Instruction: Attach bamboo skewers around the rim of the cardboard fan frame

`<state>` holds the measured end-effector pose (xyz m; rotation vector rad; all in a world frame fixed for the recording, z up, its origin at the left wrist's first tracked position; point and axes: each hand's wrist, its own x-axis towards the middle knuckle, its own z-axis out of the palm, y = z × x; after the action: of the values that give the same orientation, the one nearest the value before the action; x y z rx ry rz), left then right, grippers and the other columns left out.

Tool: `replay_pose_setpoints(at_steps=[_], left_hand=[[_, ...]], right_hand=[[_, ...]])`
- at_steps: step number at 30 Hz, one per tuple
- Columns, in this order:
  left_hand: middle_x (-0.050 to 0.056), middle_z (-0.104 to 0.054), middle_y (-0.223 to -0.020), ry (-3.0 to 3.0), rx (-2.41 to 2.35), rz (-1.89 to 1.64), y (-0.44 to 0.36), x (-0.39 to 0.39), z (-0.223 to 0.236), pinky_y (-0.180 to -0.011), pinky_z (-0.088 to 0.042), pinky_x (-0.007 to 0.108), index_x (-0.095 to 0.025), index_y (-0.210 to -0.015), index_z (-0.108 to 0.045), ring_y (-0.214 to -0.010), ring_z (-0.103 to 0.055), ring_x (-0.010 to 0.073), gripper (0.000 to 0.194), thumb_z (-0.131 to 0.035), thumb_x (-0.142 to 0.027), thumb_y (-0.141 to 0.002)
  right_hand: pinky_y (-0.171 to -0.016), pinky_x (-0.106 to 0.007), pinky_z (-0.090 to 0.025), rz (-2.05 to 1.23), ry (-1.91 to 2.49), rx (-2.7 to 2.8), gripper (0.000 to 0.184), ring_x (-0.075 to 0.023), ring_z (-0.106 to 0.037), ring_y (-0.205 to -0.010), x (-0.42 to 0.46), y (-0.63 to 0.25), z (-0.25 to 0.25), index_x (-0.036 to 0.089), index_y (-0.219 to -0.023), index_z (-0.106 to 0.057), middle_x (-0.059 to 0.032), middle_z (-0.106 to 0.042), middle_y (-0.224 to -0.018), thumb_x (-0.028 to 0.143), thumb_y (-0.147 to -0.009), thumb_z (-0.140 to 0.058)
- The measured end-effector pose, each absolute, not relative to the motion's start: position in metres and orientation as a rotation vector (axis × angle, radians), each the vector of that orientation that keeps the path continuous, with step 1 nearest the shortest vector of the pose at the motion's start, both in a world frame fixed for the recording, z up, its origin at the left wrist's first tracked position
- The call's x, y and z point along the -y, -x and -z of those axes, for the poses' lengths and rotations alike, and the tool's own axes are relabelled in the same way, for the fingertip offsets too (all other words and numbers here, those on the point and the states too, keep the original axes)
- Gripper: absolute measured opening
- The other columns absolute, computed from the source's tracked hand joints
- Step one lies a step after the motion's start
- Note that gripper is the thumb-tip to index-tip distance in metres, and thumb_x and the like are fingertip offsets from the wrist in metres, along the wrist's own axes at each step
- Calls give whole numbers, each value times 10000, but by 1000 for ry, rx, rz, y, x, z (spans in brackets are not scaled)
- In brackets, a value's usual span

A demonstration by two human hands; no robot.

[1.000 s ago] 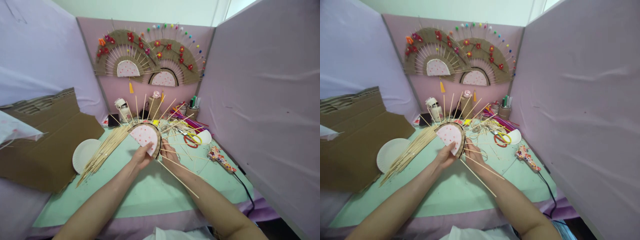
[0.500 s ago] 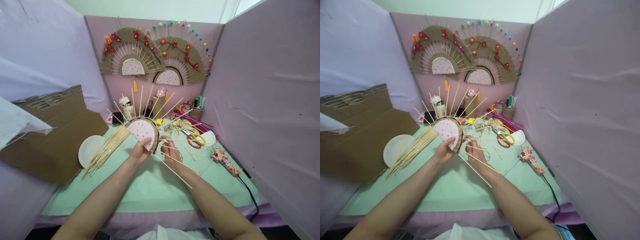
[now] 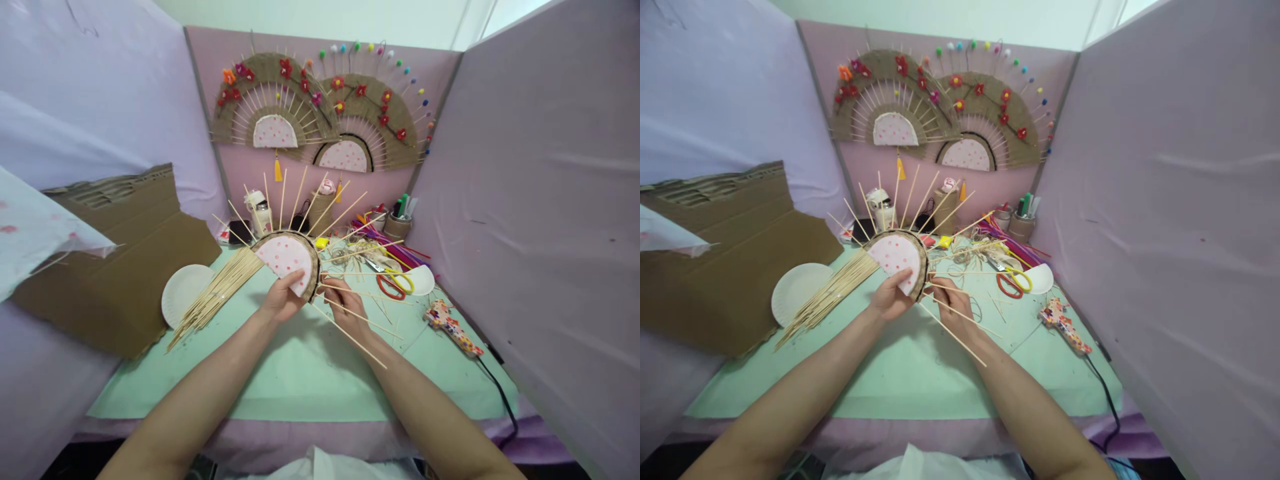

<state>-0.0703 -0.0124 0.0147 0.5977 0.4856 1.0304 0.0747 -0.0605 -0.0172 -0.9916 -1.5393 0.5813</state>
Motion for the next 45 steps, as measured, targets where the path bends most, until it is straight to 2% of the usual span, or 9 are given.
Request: replay_pose_setpoints(at_steps=[4,13,17,19,26,31,37,45], left_hand=[[116,-723,-820,-629,-478,-996,71,13,-16,-797,-528,370,-85,-969,-632,-799,-685,227,232,-527,-125,-766],[130,-722,-856,-701,-460,-1051,77,5,-14,-857,-512,409,-82,-997,-629,-846,-682,248,254,-549,-128,-761],[116,-723,-863,-718,-475,-1145,88,-5,-19,-868,-513,417,-88,-997,-629,-843,-682,246,270,-583,-108,-731],[102,-724,-856,-722,-495,-1204,95,-11,-22,-852,-524,422,-97,-1003,-626,-819,-684,240,292,-598,-96,-712],[92,-721,-842,-739,-579,-1316,115,-27,-24,-784,-556,401,-97,-1017,-616,-745,-684,212,348,-637,-63,-671],[76,-721,-854,-717,-601,-1318,116,-29,-24,-774,-562,417,-122,-1048,-607,-741,-683,208,400,-652,-54,-656],[60,-722,-822,-705,-602,-1339,115,-28,-24,-772,-571,397,-118,-1031,-608,-718,-682,188,376,-659,-59,-663],[69,-719,-915,-756,-560,-1313,105,-27,-36,-778,-570,389,-138,-1068,-597,-771,-683,193,420,-665,-52,-663]], right_hand=[[-656,-270,-506,-548,1002,1570,214,-151,-612,-729,63,-75,13,217,-989,-615,-41,-665,-894,324,-892,-458],[-652,-259,-472,-626,1100,1591,257,-142,-584,-734,58,-85,11,218,-984,-644,-41,-660,-942,375,-871,-474],[-600,-260,-430,-613,1263,1596,267,-138,-547,-612,44,-110,11,189,-967,-631,-18,-628,-712,390,-811,-552],[-579,-260,-409,-584,1332,1603,258,-142,-534,-590,39,-126,10,179,-917,-630,-14,-611,-660,395,-790,-566],[-525,-251,-348,-471,1452,1579,254,-129,-463,-531,40,-157,1,169,-771,-610,-5,-565,-594,419,-772,-564],[-517,-246,-343,-428,1350,1438,293,-119,-427,-527,45,-155,-4,170,-746,-590,0,-535,-604,463,-759,-581],[-502,-241,-300,-501,1379,1561,286,-110,-383,-523,51,-158,-5,177,-732,-595,21,-470,-569,457,-781,-570],[-495,-233,-292,-767,1402,1524,304,-94,-355,-529,54,-172,-9,164,-724,-605,30,-440,-573,465,-759,-583]])
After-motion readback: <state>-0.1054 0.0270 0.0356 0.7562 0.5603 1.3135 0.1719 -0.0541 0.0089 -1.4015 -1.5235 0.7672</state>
